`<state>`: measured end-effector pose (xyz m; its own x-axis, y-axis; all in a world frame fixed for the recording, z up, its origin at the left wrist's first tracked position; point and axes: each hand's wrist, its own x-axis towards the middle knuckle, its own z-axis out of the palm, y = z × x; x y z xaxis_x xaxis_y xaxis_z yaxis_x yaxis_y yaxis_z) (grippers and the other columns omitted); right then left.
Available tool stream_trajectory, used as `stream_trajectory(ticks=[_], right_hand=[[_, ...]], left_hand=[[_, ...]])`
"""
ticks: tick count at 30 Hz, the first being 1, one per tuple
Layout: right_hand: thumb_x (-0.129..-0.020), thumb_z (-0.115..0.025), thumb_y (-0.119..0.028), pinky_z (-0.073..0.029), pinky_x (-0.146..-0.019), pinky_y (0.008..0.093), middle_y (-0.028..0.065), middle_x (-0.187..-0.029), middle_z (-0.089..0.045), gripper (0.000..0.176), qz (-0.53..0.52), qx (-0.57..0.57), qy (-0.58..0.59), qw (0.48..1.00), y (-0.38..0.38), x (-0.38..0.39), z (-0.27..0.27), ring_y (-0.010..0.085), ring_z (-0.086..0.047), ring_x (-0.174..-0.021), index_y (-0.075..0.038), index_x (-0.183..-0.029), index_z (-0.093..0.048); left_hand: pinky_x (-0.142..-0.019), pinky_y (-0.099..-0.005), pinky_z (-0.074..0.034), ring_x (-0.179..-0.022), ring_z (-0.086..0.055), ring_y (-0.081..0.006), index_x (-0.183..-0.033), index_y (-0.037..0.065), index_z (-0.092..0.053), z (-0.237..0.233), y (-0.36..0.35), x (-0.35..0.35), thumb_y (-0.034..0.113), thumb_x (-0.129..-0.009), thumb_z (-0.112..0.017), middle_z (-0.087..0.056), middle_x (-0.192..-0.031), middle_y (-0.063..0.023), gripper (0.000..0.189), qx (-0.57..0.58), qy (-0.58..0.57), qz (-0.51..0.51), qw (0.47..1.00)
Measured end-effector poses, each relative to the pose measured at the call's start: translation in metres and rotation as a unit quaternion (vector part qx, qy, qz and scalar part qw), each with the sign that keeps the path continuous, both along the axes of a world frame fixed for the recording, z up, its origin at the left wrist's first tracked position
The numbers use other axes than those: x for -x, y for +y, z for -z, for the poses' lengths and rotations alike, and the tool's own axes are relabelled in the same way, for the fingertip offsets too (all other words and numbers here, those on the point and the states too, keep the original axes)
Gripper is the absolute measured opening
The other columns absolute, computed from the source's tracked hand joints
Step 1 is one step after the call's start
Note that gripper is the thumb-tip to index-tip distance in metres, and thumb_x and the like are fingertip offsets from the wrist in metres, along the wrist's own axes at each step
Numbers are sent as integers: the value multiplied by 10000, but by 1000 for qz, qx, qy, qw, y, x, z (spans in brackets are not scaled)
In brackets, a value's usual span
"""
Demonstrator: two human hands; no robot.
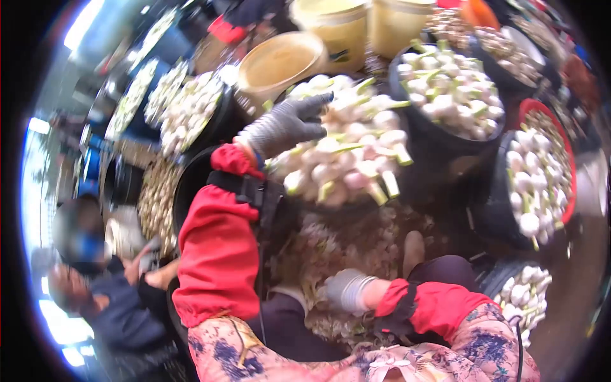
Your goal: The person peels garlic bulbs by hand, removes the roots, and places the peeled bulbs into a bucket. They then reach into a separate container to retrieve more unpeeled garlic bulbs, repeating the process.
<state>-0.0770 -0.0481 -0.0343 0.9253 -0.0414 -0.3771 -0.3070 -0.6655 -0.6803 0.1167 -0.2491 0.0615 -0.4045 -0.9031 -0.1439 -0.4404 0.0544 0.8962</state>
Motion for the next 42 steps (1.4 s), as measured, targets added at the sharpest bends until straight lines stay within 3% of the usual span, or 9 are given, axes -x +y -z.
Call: stream_trajectory(ticks=[4, 6, 11, 21, 28, 32, 38, 40, 42], right_hand=[[-779, -614, -335, -477, -746, 446, 122, -1011, -610, 322, 18, -19, -19, 999, -3, 5, 18, 346, -602, -879, -91, -989, -607], [-792, -606, -323, -475, -751, 447, 129, -982, -604, 305, 21, -11, -18, 1000, -8, -1, 16, 350, -600, -869, -81, -979, -604], [-807, -595, -293, -473, -763, 446, 153, -964, -590, 286, 16, -47, 51, 997, -14, -16, 27, 357, -592, -881, -59, -972, -597], [-829, -584, -307, -485, -745, 436, 158, -987, -589, 338, 23, -88, 125, 988, -37, -39, 35, 352, -593, -879, -31, -1025, -580], [-827, -567, -341, -494, -634, 462, 161, -765, -603, 272, 91, -37, 52, 994, -37, -35, 23, 371, -607, -719, -75, -840, -619], [-775, -661, -36, -495, -731, 300, 72, -858, -652, 162, 370, -116, -153, 909, -34, -34, 7, 187, -630, -796, -78, -931, -646], [-788, -673, -56, -468, -871, 272, 75, -1050, -656, 380, 503, -413, -345, 677, -13, -25, -30, 131, -602, -954, 10, -1151, -584], [-788, -658, -74, -469, -860, 270, 107, -1048, -653, 408, 496, -319, -347, 729, -2, -13, -33, 152, -610, -937, -6, -1180, -569], [-790, -629, -48, -474, -844, 274, 128, -1042, -643, 395, 503, -295, -367, 725, 6, -12, -6, 186, -619, -918, -10, -1178, -567]], left_hand=[[-779, -255, -486, -891, -582, -96, -1233, 15, -529, 7, 91, -118, 84, -827, -647, -626, -1052, -47, 429, -94, 159, -285, 941], [-771, -255, -484, -858, -599, -113, -1055, 17, -646, 69, 121, -185, 115, -829, -646, -659, -948, -46, 246, -88, -28, -328, 940], [-807, -338, -480, -886, -631, -251, -1009, 42, -666, 157, 139, -241, 180, -761, -652, -669, -960, -117, 285, -262, -473, -94, 836], [-683, -318, -475, -789, -606, -201, -996, 56, -639, 273, 164, -250, 209, -725, -687, -644, -882, -81, 314, -460, -441, 78, 767], [-679, -290, -467, -769, -562, -134, -1080, 60, -587, 176, 178, -224, 195, -702, -710, -615, -837, -55, 420, -399, -134, -122, 899], [-809, -250, -444, -885, -523, -97, -1131, 17, -520, 51, 181, -146, 34, -672, -709, -566, -959, -14, 497, -270, 33, -170, 947], [-883, -270, -440, -996, -545, -137, -1239, -9, -490, 20, 256, -19, 104, -667, -757, -579, -1103, -93, 641, -28, -1, -269, 963], [-845, -294, -469, -952, -592, -188, -1247, 22, -501, 38, 273, 18, 117, -646, -761, -588, -1067, -123, 661, 39, -28, -298, 953], [-767, -307, -483, -850, -600, -218, -1229, 21, -518, 30, 283, 59, 107, -634, -740, -593, -950, -105, 641, 138, -240, -287, 917]])
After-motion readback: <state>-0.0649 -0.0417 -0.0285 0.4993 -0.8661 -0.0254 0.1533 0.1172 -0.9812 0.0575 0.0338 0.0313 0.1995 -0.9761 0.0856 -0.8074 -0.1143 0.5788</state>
